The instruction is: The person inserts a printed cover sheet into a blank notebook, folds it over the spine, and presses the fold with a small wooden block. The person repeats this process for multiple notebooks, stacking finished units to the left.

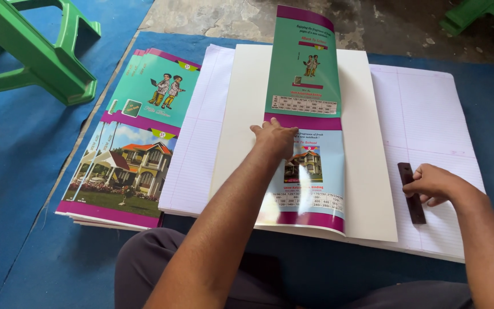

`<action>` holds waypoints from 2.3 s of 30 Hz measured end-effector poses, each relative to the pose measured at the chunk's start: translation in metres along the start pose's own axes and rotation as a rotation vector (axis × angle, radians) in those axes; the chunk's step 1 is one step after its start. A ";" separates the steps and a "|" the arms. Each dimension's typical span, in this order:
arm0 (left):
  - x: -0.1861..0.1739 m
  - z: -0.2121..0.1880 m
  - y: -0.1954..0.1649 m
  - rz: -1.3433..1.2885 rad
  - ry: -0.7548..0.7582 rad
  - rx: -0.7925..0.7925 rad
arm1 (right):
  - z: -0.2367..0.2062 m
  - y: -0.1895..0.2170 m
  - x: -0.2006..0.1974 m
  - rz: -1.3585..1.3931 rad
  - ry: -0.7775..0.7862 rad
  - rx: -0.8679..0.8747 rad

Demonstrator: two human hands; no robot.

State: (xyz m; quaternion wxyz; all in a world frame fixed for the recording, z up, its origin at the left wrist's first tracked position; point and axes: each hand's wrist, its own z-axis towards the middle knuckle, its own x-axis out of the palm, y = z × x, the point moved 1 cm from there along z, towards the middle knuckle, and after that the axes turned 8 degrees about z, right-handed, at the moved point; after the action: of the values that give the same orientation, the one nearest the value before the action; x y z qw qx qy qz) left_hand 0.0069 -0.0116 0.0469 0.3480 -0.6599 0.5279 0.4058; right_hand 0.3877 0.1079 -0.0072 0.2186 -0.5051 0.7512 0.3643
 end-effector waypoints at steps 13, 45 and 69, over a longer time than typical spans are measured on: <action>-0.001 -0.004 -0.008 0.007 -0.016 -0.006 | -0.058 0.062 -0.010 0.193 -0.317 -0.485; -0.011 -0.036 -0.030 0.064 -0.043 0.067 | -0.089 0.145 0.035 -0.432 -0.414 -0.836; -0.007 -0.102 -0.043 0.090 -0.143 0.154 | -0.027 0.200 -0.005 -0.238 -0.637 -0.780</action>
State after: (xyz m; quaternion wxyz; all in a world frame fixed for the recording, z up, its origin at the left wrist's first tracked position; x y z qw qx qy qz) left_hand 0.0654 -0.0902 0.0981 0.4162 -0.5762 0.5603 0.4252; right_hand 0.2073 0.1350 0.0788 0.2718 -0.4951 0.3932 0.7255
